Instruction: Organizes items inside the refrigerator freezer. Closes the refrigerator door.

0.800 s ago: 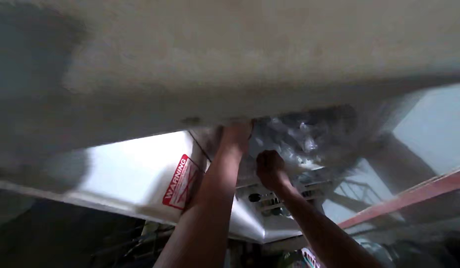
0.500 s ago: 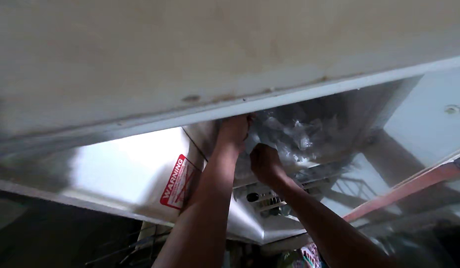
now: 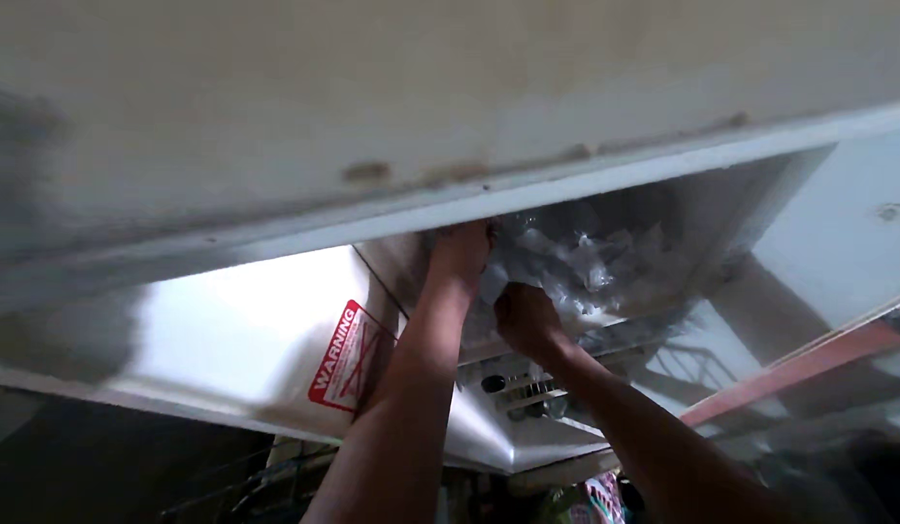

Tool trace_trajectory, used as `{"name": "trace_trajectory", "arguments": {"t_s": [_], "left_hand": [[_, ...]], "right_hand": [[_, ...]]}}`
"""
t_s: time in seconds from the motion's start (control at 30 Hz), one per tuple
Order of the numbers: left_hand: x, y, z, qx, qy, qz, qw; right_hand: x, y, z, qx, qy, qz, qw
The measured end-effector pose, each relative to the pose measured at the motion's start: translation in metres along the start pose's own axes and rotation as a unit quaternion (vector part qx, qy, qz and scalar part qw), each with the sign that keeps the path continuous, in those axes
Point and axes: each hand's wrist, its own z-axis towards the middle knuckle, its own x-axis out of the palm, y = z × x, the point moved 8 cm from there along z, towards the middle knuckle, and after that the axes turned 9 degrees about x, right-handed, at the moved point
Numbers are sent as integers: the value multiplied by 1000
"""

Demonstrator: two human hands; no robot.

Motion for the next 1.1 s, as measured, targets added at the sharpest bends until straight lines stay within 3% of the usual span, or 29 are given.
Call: {"name": "trace_trajectory", "arguments": {"t_s": [0.3, 0.4, 0.5, 0.53, 0.67, 0.8, 0.97, 1.1], "left_hand": [[-2, 8, -26, 34, 31, 162, 986], [-6, 18, -55, 168, -33, 201, 964], [-6, 47, -92, 321, -121, 269, 900], [-8, 58, -96, 333, -146, 279, 889], [-21, 101, -79, 181, -148, 324, 917], [-18, 107, -69, 91, -121, 416, 897], [-13, 111, -64, 44, -77, 454, 886], [-12, 107, -66, 72, -68, 444, 890]], "right_hand": [[-4, 0, 14, -51, 17, 92, 994], [-3, -3, 18, -78, 7, 99, 992], [-4, 1, 14, -110, -10, 73, 991], [-5, 1, 11, -96, -4, 77, 992], [-13, 1, 8, -27, -14, 116, 993], [-9, -2, 9, -19, -20, 121, 992], [-5, 0, 5, -11, -36, 104, 994], [-6, 2, 0, 13, -46, 106, 993]]}}
